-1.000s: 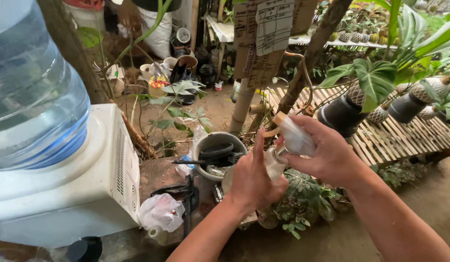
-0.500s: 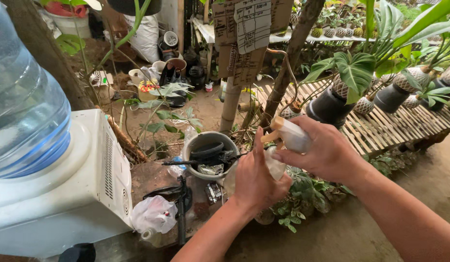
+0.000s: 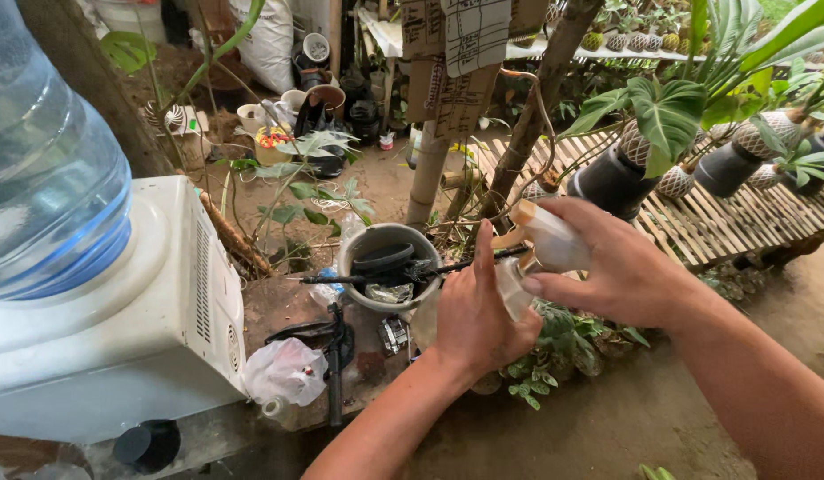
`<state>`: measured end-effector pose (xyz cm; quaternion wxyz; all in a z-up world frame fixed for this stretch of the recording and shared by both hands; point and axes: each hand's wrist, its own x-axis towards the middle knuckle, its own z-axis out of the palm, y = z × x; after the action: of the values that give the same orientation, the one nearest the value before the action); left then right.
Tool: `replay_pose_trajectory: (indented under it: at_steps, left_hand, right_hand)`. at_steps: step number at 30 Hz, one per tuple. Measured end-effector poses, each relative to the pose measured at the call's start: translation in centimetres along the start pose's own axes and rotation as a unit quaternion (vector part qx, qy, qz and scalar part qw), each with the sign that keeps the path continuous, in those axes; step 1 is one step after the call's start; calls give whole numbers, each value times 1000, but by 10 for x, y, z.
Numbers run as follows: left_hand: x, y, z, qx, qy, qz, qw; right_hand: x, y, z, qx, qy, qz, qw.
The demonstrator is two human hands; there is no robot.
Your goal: The person assembles a spray bottle by inserting a tube into the nozzle and screwing the cap onto a plastic bottle. They then test the spray mechanism by pressing the trigger multiple times.
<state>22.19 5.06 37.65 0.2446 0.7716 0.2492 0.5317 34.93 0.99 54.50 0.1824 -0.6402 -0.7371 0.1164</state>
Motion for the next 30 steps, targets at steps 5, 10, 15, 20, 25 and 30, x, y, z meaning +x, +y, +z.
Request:
replay_pose_trajectory:
  at_steps: [5,10,15,20,25,30]
  left_hand:
    - [-2,-3,1,1,-24,-12,1000]
    - [-3,-6,-1,-5,-25,-14,1000]
    - [-4,-8,2,-11,-20,-7,1000]
    - [-5,-11,7,-25,-13,0,1000]
    - [-7,-18,4,-78,-16,-5,997]
    - [-17,-19,2,-128,-96,-39,986]
  right_hand:
    - [-1,3,7,61,-25,82,995]
    - [0,3,5,-56,46,-107,992]
    - [3,-2,12,-52,12,142,988]
    - [3,7,12,-69,-20,181,981]
    - [-16,43,17,337,-3,-6,942]
    - [-37,78,83,435,46,29,899]
